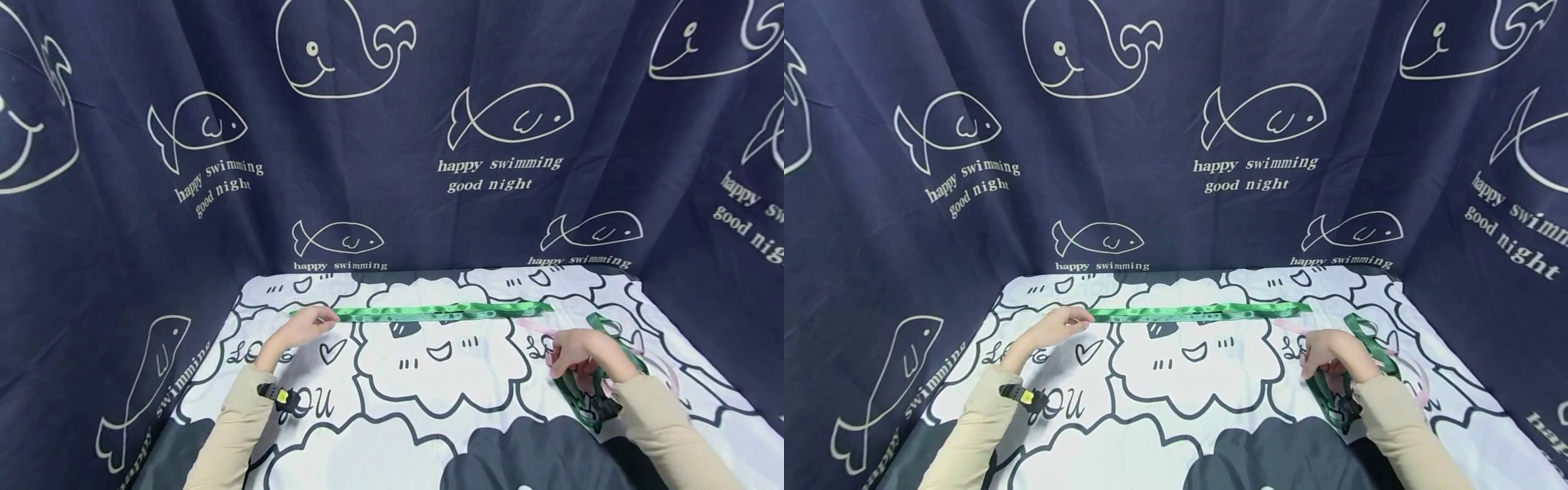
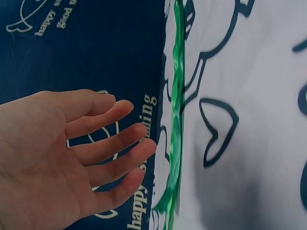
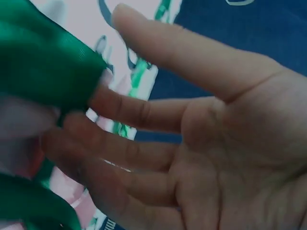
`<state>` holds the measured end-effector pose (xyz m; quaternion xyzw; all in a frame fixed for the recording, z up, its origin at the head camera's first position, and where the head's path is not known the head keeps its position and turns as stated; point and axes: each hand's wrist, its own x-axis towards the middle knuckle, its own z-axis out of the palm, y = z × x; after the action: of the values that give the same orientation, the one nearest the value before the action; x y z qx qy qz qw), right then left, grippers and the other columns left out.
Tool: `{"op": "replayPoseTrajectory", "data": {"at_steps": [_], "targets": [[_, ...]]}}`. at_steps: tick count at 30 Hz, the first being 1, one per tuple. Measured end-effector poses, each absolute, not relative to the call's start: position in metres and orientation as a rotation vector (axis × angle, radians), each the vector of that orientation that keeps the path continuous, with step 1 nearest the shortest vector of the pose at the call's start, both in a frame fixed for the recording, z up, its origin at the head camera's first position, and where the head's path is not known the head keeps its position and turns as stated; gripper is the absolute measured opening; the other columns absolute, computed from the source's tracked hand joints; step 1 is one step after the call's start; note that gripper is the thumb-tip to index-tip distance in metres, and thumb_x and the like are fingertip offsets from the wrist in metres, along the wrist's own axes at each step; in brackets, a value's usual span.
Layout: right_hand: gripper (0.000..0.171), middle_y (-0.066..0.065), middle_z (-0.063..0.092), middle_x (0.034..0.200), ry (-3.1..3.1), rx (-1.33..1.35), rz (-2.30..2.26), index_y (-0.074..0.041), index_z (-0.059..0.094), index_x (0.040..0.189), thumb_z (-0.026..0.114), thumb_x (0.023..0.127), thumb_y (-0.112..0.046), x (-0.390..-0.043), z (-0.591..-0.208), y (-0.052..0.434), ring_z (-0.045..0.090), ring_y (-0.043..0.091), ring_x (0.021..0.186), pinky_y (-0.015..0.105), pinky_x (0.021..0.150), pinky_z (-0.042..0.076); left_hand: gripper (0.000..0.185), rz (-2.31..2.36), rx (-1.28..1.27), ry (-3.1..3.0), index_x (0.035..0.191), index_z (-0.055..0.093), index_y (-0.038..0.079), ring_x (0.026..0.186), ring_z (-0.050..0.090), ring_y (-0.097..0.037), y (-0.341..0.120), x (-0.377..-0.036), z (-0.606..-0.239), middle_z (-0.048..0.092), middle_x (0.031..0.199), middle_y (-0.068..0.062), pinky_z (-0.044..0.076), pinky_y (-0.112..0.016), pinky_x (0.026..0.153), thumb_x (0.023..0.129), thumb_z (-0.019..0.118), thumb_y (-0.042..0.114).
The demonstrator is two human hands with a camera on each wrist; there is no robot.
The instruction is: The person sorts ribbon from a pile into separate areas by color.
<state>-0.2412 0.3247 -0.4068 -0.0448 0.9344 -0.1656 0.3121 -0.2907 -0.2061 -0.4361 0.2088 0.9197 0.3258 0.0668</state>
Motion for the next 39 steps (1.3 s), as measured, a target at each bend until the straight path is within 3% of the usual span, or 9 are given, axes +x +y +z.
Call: {"op": "replayPoseTrajectory", "data": {"at_steps": [11, 19, 24, 29, 34, 39], "targets": [[0.013, -0.003, 0.05, 0.068, 2.464, -0.388, -0.587, -0.006, 0.056, 0.077, 0.066, 0.071, 0.0, -0.249, -0.413, 0.321, 0.039, 0.006, 0.053, 0.019, 0.051, 0.032, 0.027, 0.937, 0.835, 2.674, 0.115, 0.065, -0.004, 0.105, 0.064, -0.03, -0.177, -0.281, -0.434, 0.068, 0.112, -0.016, 0.052, -0.041, 0.09, 0.097, 0.052, 0.012], [0.023, -0.006, 0.052, 0.074, 2.123, -0.856, -1.024, 0.011, 0.052, 0.084, 0.07, 0.083, -0.004, -0.261, -0.404, 0.312, 0.048, 0.0, 0.062, 0.017, 0.056, 0.042, 0.026, 0.975, 1.01, 2.521, 0.114, 0.067, 0.003, 0.103, 0.064, -0.022, -0.15, -0.278, -0.434, 0.068, 0.113, -0.016, 0.051, -0.033, 0.09, 0.098, 0.052, 0.017], [0.016, -0.009, 0.05, 0.076, 2.048, -1.011, -1.098, 0.006, 0.054, 0.086, 0.066, 0.088, -0.004, -0.261, -0.398, 0.298, 0.046, -0.002, 0.065, 0.021, 0.057, 0.041, 0.027, 1.021, 1.079, 2.414, 0.116, 0.065, 0.001, 0.104, 0.064, -0.022, -0.131, -0.274, -0.426, 0.067, 0.115, -0.02, 0.05, -0.029, 0.092, 0.099, 0.052, 0.016], [0.008, -0.007, 0.051, 0.077, 2.031, -1.112, -1.089, 0.001, 0.056, 0.092, 0.061, 0.093, -0.006, -0.255, -0.384, 0.277, 0.047, -0.001, 0.067, 0.028, 0.058, 0.044, 0.029, 1.055, 1.139, 2.28, 0.118, 0.062, -0.003, 0.108, 0.063, -0.033, -0.109, -0.268, -0.422, 0.064, 0.118, -0.023, 0.049, -0.03, 0.096, 0.099, 0.049, 0.014], [0.01, 0.007, 0.054, 0.081, 2.008, -1.225, -1.085, -0.005, 0.058, 0.104, 0.058, 0.095, -0.007, -0.247, -0.369, 0.249, 0.048, 0.001, 0.068, 0.027, 0.059, 0.047, 0.03, 0.983, 1.171, 2.209, 0.127, 0.058, 0.006, 0.11, 0.063, -0.022, -0.083, -0.259, -0.418, 0.063, 0.123, -0.019, 0.048, -0.024, 0.096, 0.1, 0.051, 0.018], [0.016, 0.012, 0.058, 0.093, 1.989, -1.337, -1.088, -0.007, 0.059, 0.111, 0.057, 0.095, -0.006, -0.242, -0.357, 0.224, 0.049, 0.0, 0.07, 0.02, 0.061, 0.046, 0.047, 1.021, 1.154, 2.129, 0.145, 0.042, 0.014, 0.118, 0.059, -0.017, -0.061, -0.248, -0.408, 0.057, 0.133, -0.014, 0.048, -0.024, 0.097, 0.1, 0.053, 0.022]]}}
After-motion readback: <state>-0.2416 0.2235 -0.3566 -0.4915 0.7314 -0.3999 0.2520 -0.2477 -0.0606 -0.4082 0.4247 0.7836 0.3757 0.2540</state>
